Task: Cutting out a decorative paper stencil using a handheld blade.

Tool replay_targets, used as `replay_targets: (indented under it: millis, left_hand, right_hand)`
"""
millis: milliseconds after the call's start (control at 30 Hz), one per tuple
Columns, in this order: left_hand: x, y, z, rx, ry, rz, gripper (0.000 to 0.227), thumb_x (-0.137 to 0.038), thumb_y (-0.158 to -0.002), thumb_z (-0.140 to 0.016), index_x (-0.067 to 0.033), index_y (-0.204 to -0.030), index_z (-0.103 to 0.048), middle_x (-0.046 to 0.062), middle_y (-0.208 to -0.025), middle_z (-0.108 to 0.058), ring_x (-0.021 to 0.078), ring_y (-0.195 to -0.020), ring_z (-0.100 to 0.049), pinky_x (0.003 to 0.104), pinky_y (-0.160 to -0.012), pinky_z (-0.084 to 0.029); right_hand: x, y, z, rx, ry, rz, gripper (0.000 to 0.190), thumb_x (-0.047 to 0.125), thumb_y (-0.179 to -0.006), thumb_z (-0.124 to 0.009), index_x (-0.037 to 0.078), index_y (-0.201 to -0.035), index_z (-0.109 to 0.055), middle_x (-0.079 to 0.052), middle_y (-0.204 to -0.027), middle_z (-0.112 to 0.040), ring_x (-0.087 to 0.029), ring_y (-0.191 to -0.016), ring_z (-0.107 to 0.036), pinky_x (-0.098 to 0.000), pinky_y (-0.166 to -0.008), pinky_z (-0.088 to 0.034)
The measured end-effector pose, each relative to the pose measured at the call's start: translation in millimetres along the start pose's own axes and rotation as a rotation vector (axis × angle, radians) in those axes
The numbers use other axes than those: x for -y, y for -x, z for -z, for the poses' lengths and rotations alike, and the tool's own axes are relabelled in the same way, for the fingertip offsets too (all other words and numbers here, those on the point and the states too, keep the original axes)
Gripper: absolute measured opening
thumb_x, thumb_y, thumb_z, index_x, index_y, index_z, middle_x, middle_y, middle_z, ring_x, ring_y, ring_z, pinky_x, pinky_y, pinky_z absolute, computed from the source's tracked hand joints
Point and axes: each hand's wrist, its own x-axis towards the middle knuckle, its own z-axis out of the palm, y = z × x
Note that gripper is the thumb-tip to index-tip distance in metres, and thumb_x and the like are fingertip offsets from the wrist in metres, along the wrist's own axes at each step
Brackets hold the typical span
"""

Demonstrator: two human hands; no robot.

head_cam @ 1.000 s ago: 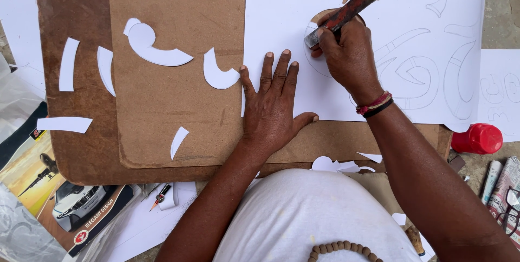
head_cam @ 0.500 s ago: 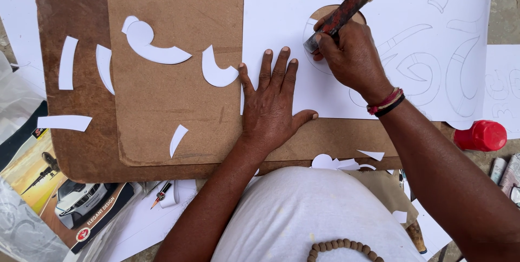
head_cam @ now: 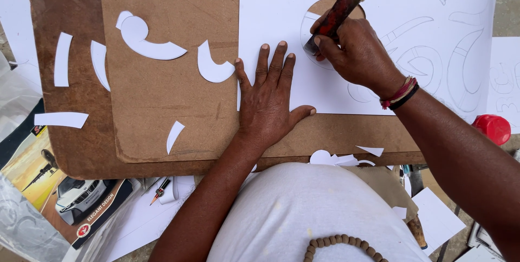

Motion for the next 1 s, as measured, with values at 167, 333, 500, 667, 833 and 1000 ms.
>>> replay_targets:
  millis: [167,333,500,667,833,1000]
  left_hand:
    - [0,0,-1,0.004,0.004,0.004,0.120,-0.081,-0.073,-0.069,-0.0062,-0.158,-0.030,0.013,-0.170,-0.007,0.0332,-0.156,0.001,0.080,-0.117,0.003]
    - [2,1,-5,-0.004,0.002,-0.001,0.121,-0.081,-0.072,-0.069,-0.0049,-0.158,-0.031,0.014,-0.169,-0.006,0.0334,-0.156,0.001,0.080,-0.116,0.004]
    - [3,3,-10,-0.071,0.016,-0.027,0.121,-0.081,-0.074,-0.070,-0.0044,-0.159,-0.032,0.014,-0.171,-0.005,0.0331,-0.157,0.002,0.080,-0.118,0.003]
    - [3,2,-11,-0.066,-0.002,-0.028,0.120,-0.081,-0.074,-0.069,-0.0046,-0.159,-0.032,0.014,-0.171,-0.005,0.0328,-0.157,0.002,0.080,-0.117,0.004]
    - [3,2,-12,-0.078,0.006,-0.037,0.122,-0.081,-0.075,-0.069,-0.0042,-0.161,-0.031,0.013,-0.170,-0.005,0.0325,-0.157,0.003,0.080,-0.117,0.004]
    - [3,2,-10,-0.039,-0.012,-0.022,0.120,-0.081,-0.076,-0.068,-0.0041,-0.160,-0.031,0.014,-0.171,-0.004,0.0332,-0.157,0.003,0.079,-0.117,0.006]
  right_hand:
    - [0,1,6,0.059,0.082,0.024,0.016,0.009,-0.105,-0.059,-0.002,-0.111,-0.068,-0.014,-0.081,-0.075,-0.022,-0.074,-0.077,-0.0353,-0.066,-0.063]
    - [-4,1,10,0.098,0.127,0.059,0.017,0.010,-0.104,-0.060,-0.002,-0.112,-0.068,-0.014,-0.080,-0.074,-0.023,-0.072,-0.076,-0.0361,-0.065,-0.062]
    - [-11,2,14,0.173,0.156,0.086,0.016,0.011,-0.105,-0.058,0.000,-0.112,-0.068,-0.013,-0.082,-0.075,-0.022,-0.078,-0.078,-0.0361,-0.069,-0.064]
    - [-14,4,18,0.192,0.164,0.107,0.019,0.011,-0.104,-0.058,-0.001,-0.118,-0.065,-0.014,-0.083,-0.075,-0.023,-0.079,-0.078,-0.0358,-0.070,-0.063]
    - [-19,3,24,0.224,0.190,0.204,0.019,0.014,-0.104,-0.059,0.001,-0.116,-0.067,-0.013,-0.079,-0.073,-0.023,-0.072,-0.076,-0.0374,-0.065,-0.061]
    - [-27,3,26,0.300,0.319,0.198,0.018,0.019,-0.105,-0.061,0.003,-0.103,-0.069,-0.013,-0.070,-0.070,-0.024,-0.060,-0.070,-0.0413,-0.058,-0.056]
